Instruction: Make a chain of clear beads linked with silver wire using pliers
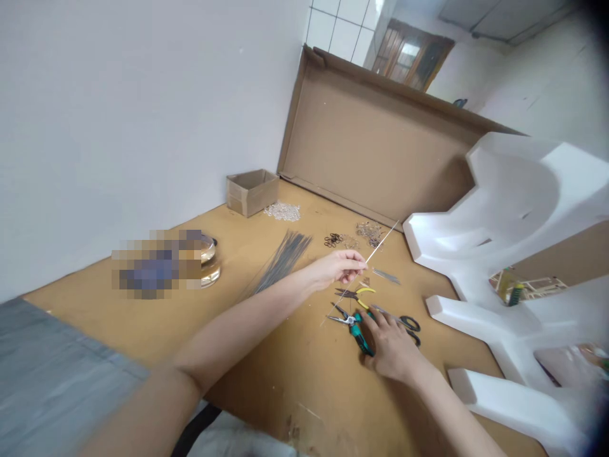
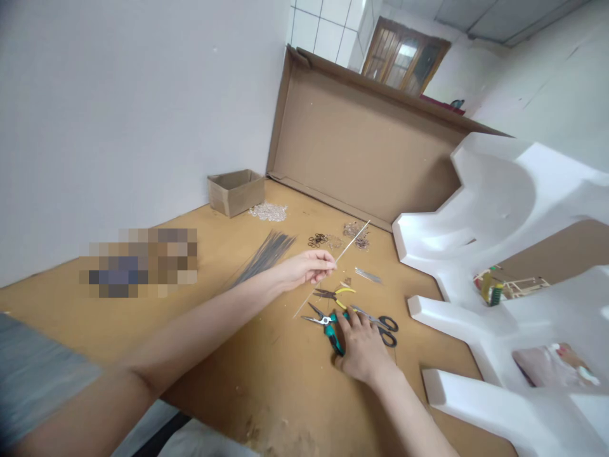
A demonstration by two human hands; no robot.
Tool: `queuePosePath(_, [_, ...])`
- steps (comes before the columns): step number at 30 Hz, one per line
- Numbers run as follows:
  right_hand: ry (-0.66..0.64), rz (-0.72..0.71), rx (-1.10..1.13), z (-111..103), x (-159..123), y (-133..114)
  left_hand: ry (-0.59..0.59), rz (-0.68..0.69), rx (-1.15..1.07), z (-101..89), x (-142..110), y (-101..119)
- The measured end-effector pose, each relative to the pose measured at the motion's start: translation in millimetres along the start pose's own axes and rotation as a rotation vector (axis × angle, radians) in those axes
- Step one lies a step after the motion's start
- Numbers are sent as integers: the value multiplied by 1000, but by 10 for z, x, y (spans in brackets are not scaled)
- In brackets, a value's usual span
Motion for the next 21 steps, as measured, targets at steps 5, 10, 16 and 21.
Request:
queuePosePath(5, [56,-74,-47,-114,31,-72,1,-51,-129,-31,-5,31])
queuePosePath(10, [95,-3,119,-166,-33,-90,-24,-2,-84,-2,-43,84])
queuePosePath(16, [161,278,1002,-231,-210,117,-49,121,55,54,-142,225])
queuePosePath(21, [214,261,2006,-296,-328,87,4,173,168,81,-142,205])
Point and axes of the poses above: each hand's wrist, its own x-axis towards the middle knuckle, its own z-axis out of the palm, y = z × x, the point moved 1 cm from there along x, towards the middle knuckle, and after that the axes turned 6 degrees about y, right-handed, at the moved point
